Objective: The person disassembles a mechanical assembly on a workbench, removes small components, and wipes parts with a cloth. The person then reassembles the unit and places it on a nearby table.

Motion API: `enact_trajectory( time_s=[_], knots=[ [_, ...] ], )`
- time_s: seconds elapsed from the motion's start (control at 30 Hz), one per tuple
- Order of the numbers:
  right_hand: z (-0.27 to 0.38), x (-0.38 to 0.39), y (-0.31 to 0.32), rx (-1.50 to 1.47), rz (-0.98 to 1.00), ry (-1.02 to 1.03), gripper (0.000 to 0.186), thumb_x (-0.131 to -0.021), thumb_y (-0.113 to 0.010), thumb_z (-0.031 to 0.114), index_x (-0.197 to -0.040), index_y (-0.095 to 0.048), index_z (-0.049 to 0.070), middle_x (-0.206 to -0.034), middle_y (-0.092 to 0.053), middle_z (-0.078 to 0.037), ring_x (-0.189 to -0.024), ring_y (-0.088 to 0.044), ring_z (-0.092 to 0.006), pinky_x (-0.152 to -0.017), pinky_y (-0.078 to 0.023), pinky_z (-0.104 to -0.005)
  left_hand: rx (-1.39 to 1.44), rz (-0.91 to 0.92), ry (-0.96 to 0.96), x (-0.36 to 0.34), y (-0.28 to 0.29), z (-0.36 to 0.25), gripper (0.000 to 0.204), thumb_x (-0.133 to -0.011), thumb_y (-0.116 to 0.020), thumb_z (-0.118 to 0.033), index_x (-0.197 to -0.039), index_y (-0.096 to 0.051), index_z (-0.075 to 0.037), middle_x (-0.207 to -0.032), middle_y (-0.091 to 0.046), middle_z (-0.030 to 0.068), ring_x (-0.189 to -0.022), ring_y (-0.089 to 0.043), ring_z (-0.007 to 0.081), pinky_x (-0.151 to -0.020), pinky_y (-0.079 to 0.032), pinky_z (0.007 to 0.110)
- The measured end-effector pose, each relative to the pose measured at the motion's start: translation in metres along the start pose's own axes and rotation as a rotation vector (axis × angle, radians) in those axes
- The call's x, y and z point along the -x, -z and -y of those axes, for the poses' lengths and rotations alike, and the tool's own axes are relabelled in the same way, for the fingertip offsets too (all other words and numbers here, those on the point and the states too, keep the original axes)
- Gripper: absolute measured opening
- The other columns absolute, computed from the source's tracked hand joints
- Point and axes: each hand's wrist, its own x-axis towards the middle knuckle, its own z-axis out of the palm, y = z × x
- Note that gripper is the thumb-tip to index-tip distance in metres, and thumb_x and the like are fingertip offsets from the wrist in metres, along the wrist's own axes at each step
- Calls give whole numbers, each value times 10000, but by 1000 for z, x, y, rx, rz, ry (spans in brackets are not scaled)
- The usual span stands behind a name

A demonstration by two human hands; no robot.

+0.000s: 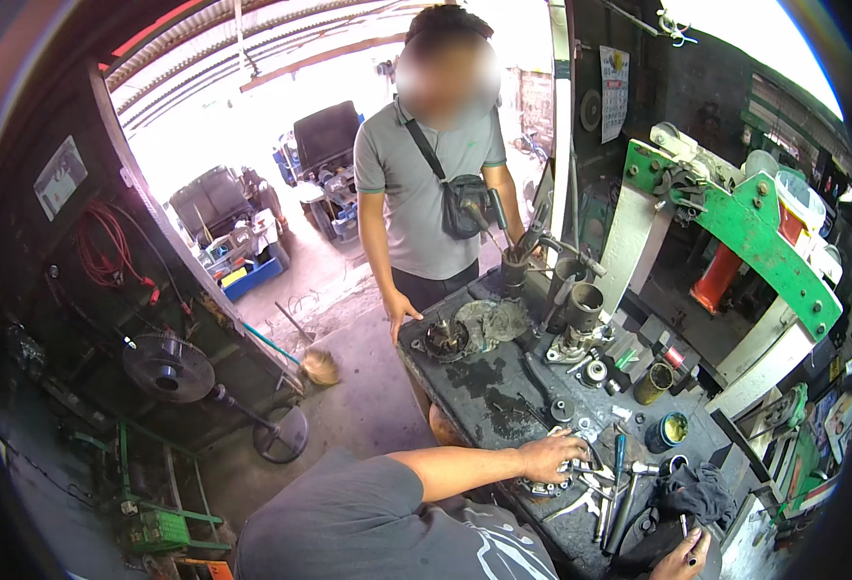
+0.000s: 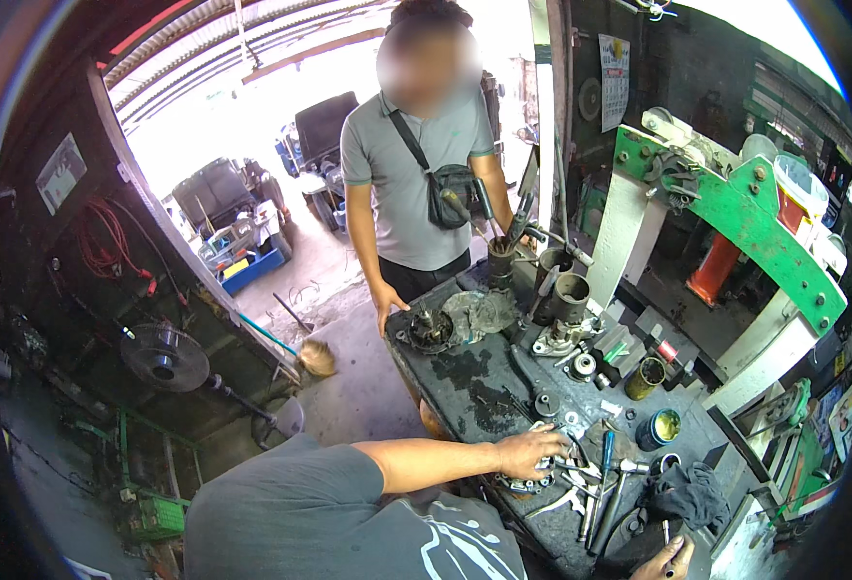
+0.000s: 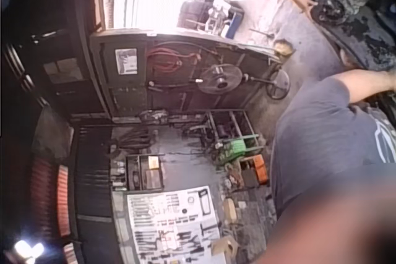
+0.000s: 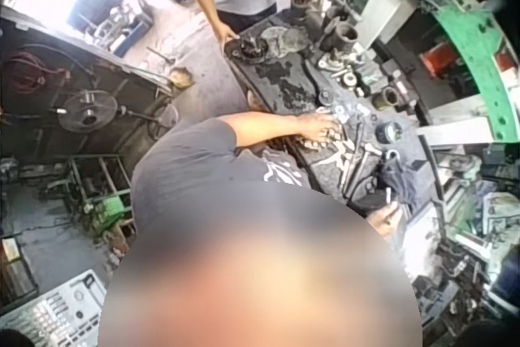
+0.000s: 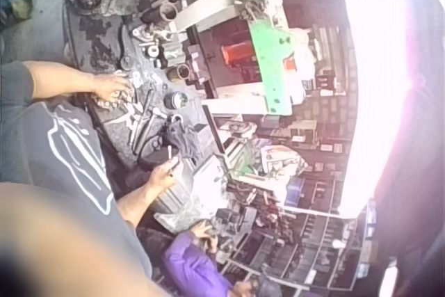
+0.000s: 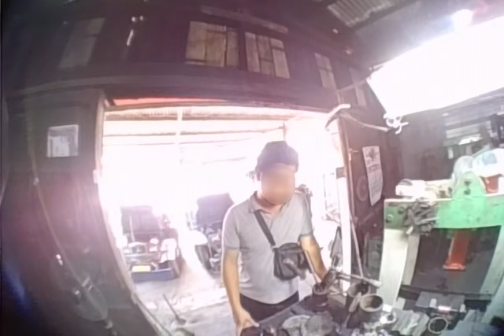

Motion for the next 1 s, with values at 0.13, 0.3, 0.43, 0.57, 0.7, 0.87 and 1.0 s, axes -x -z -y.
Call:
enact_trajectory(
  time_s=[0.13,0.3,0.43,0.57,0.7,0.87,1.0],
  knots=[
    [-2,-2,-6,-25,-6,-40,346,-1098,-645,254,-1159,-760,-66,-1049,-771,-292,-927,-727,-459,-830,-573,-491,22,43,28,-1,6,2,343,-848,-763,-147,-1185,-761,-89,-1538,-560,131,-1483,-490,387,-1301,-370,490],
    [-1,-2,-6,1,8,-75,347,-1098,-646,269,-1156,-764,-53,-1018,-772,-287,-912,-726,-457,-825,-572,-487,86,-47,31,-3,4,4,247,-828,-761,-144,-1065,-812,-95,-1538,-571,125,-1459,-506,395,-1253,-412,496],
    [-1,-2,-6,-10,-12,-57,344,-1099,-648,275,-1142,-764,-46,-995,-768,-284,-886,-717,-460,-808,-568,-486,33,60,53,-5,2,6,320,-844,-760,-157,-1159,-802,-118,-1608,-520,103,-1495,-477,415,-1285,-389,500],
    [-2,-2,-7,-5,2,-45,340,-1100,-649,279,-1112,-760,-42,-973,-759,-285,-855,-705,-460,-781,-558,-494,-46,14,-7,-3,4,5,302,-853,-808,-189,-1116,-739,-58,-1514,-575,119,-1447,-517,383,-1224,-446,467],
    [-5,-2,-8,-19,-12,-44,337,-1101,-644,281,-1088,-755,-37,-947,-748,-279,-829,-692,-461,-761,-547,-499,55,38,50,-3,6,4,317,-838,-759,-146,-1154,-764,-131,-1493,-601,109,-1454,-526,366,-1284,-387,504],
    [-3,-2,-8,-13,-9,-27,339,-1103,-638,286,-1084,-753,-32,-930,-740,-275,-816,-682,-461,-749,-538,-505,59,2,1,-5,3,5,264,-818,-759,-143,-1075,-775,-81,-1386,-650,112,-1417,-555,344,-1339,-308,524],
    [2,-2,-6,-10,3,-51,341,-1101,-637,288,-1077,-752,-32,-933,-737,-278,-824,-682,-459,-756,-537,-504,57,17,23,-6,1,8,294,-815,-763,-159,-1101,-775,-93,-1360,-671,105,-1399,-575,332,-1347,-292,537]
  ],
)
